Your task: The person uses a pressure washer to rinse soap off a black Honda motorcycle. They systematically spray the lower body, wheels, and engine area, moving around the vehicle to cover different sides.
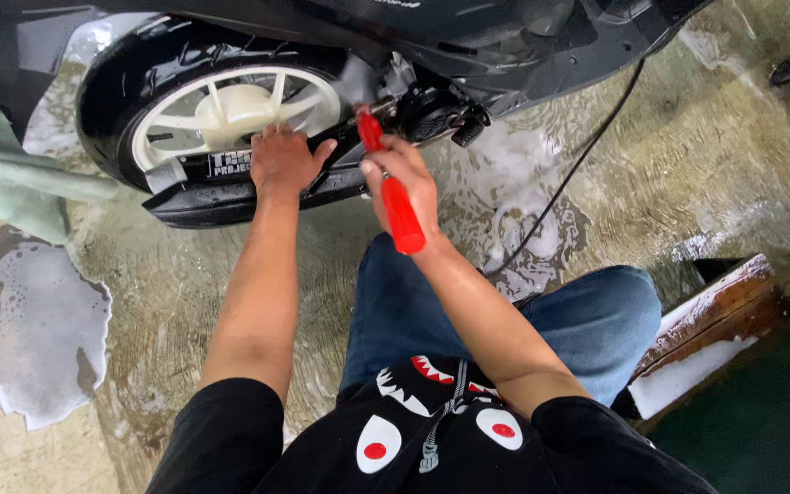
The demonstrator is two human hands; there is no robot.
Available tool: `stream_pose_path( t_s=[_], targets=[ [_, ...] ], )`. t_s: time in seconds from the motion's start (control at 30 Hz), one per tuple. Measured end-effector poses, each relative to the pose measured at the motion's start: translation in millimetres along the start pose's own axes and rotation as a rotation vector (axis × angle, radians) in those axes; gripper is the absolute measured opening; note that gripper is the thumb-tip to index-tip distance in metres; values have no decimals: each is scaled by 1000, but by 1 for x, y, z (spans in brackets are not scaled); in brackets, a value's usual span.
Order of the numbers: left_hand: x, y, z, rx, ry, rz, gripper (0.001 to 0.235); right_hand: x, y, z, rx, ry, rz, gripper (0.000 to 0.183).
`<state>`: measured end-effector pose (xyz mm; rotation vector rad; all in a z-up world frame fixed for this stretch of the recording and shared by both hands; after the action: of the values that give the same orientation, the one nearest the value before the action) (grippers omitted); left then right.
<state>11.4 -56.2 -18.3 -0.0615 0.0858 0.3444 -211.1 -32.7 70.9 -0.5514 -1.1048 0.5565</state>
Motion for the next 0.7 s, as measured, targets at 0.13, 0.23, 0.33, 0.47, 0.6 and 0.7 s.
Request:
stream_pose_path(
  t_s=[0.13,0.23,0.33,0.47,0.6,0.7],
  targets=[
    [-8,0,0,-283,76,-85,71,-22,14,10,-213,-15,66,20],
    [-49,17,-23,-173,603,95,69,-48,30,4,-152,-23,-78,24],
    [-113,44,-42,-104,1212,73,42,-71,47,8,-208,23,-81,30],
    [-149,51,-69,208,1686,61,24,-95,80,22,-207,90,-28,49],
    [-169,62,-121,515,1658,240,22,-121,116,38,-71,199,-23,63],
    [-195,62,-164,501,1552,257,22,-142,138,46,30,275,-54,66]
  ],
)
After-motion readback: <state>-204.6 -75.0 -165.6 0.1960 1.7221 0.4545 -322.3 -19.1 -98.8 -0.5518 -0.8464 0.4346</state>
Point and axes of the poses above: each hand's wrist, its own y-axis away from the middle knuckle, its own z-axis out of the back of the hand, x = y × z, the point moved 4 cm from there along -y, towards the middle knuckle, and after that the axes turned 10 degrees about -x, right-handed, at the moved point
